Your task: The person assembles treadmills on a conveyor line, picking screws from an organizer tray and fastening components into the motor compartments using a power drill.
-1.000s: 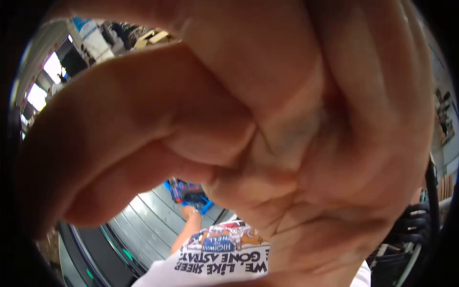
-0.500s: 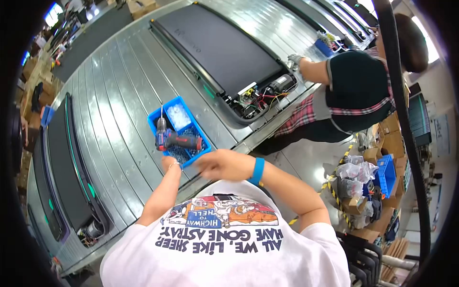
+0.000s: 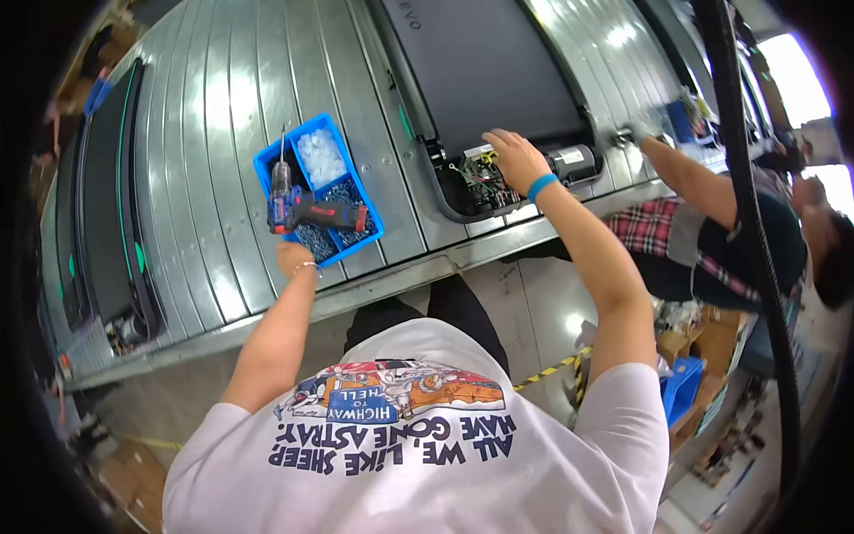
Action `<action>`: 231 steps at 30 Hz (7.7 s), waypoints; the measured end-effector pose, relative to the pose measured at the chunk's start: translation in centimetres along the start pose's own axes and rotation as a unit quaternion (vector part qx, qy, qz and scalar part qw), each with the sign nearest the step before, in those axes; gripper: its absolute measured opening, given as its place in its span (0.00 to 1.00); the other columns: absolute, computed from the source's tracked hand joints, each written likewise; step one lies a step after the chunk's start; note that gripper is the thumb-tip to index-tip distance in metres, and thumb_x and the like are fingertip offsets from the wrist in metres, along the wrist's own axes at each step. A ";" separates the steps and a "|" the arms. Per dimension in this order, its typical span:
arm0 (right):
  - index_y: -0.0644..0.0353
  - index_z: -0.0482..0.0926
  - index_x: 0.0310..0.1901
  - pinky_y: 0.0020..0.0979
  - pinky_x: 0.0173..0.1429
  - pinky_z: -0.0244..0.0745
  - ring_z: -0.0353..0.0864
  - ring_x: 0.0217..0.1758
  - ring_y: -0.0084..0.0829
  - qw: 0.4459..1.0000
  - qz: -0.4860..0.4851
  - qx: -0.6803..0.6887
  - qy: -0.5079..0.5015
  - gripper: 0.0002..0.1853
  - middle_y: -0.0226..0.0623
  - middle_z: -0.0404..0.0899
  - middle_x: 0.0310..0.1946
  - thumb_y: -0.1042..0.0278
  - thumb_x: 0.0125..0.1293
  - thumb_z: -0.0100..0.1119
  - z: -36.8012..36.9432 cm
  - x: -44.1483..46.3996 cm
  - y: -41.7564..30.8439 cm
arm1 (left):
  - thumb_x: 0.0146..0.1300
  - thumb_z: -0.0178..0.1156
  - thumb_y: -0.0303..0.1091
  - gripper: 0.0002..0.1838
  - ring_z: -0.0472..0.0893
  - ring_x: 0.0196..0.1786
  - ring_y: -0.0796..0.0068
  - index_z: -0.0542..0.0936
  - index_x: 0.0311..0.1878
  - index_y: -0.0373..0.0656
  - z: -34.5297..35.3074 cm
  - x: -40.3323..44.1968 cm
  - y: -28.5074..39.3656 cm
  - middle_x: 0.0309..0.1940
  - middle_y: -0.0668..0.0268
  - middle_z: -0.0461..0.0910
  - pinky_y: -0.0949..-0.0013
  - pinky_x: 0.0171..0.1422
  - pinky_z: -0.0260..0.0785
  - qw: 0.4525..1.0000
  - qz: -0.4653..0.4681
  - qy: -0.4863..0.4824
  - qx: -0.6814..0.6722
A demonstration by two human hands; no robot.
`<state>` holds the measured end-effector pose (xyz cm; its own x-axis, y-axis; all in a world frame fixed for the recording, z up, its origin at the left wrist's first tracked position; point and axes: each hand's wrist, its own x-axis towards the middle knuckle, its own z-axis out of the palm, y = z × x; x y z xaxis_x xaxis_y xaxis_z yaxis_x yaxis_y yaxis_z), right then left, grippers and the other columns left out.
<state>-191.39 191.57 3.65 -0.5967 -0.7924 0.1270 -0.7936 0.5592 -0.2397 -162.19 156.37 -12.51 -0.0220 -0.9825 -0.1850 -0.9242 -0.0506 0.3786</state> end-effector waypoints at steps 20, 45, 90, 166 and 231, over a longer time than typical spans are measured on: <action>0.61 0.68 0.53 0.40 0.59 0.61 0.66 0.55 0.43 0.978 -0.154 -0.028 -0.136 0.32 0.41 0.66 0.49 0.80 0.42 0.63 5.5 1.1 5.6 | 0.68 0.32 0.43 0.29 0.79 0.45 0.39 0.81 0.35 0.33 -2.4 -1.3 1.8 0.40 0.43 0.81 0.47 0.52 0.70 0.995 -0.062 0.035 0.065; 0.59 0.69 0.48 0.41 0.62 0.56 0.67 0.55 0.41 0.996 0.034 -0.041 -0.077 0.23 0.41 0.69 0.48 0.74 0.46 0.57 6.0 -0.3 1.1 | 0.59 0.53 0.31 0.26 0.73 0.59 0.46 0.69 0.62 0.36 -3.9 -3.2 1.5 0.55 0.44 0.74 0.54 0.64 0.62 0.976 0.198 -0.014 -0.091; 0.60 0.74 0.51 0.31 0.49 0.74 0.80 0.39 0.36 0.777 0.351 0.476 0.215 0.23 0.46 0.81 0.38 0.67 0.52 0.67 -9.2 -19.8 -7.8 | 0.57 0.57 0.31 0.07 0.71 0.22 0.72 0.79 0.31 0.37 -2.1 -24.1 17.8 0.20 0.65 0.77 0.66 0.29 0.65 0.668 0.587 -0.457 -0.012; 0.65 0.80 0.37 0.36 0.42 0.76 0.83 0.36 0.43 0.865 0.404 0.287 -0.081 0.13 0.46 0.83 0.31 0.71 0.49 0.66 -7.0 -14.7 2.1 | 0.60 0.55 0.33 0.08 0.77 0.42 0.67 0.83 0.35 0.43 2.8 -33.4 23.4 0.60 0.70 0.69 0.66 0.44 0.66 0.658 0.679 -0.233 0.227; 0.56 0.81 0.33 0.44 0.38 0.77 0.81 0.32 0.51 0.925 0.274 0.261 0.010 0.16 0.47 0.81 0.24 0.64 0.38 0.67 -12.0 -18.6 -2.4 | 0.68 0.55 0.34 0.09 0.83 0.43 0.78 0.79 0.47 0.41 3.8 -22.3 19.7 0.42 0.67 0.83 0.77 0.43 0.80 0.489 -0.207 -0.740 -0.413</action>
<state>-179.80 207.92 13.38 -0.8989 -0.4167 -0.1355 -0.2077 0.6776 -0.7055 -181.39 177.94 -4.36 -0.7147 0.3167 -0.6236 -0.5103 -0.8459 0.1553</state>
